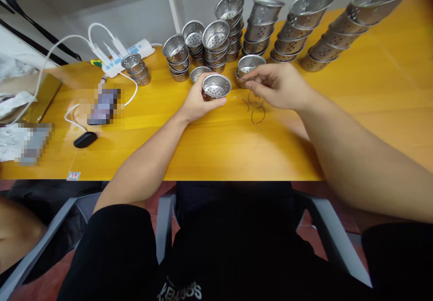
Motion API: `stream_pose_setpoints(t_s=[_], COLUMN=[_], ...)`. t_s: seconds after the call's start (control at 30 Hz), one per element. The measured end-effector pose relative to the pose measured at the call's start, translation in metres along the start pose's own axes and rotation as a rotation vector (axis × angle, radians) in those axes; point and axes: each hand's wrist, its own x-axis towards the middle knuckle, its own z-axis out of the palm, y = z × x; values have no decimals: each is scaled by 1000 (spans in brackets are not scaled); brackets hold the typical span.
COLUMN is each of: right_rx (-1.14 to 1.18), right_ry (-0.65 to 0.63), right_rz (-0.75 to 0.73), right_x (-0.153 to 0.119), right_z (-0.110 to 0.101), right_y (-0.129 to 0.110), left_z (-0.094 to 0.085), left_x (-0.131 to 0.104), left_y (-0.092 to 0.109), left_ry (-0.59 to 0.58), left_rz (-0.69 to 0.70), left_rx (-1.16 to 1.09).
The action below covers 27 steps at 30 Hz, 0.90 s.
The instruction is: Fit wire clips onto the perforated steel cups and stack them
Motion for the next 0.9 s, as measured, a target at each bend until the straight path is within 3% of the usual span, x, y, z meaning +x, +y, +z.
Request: stream_pose_setpoints(t_s=[0.13,0.27,0.53,0.9], right_rx=[-13,-47,-146,-179], right_ry=[77,61,86,95], right_rz=[94,149,121,165], right_x=[2,6,12,14], right_z=[11,23,37,40], right_y=[-16,-26,-16,-19], left_z=[3,11,24,30], left_x=[-3,-5,-5,-5], left_y=[12,24,44,44], left_ry=[-20,-27,-53,-45], left_rz=[-44,-75,-91,-105], left_rx=[56,135,205,214])
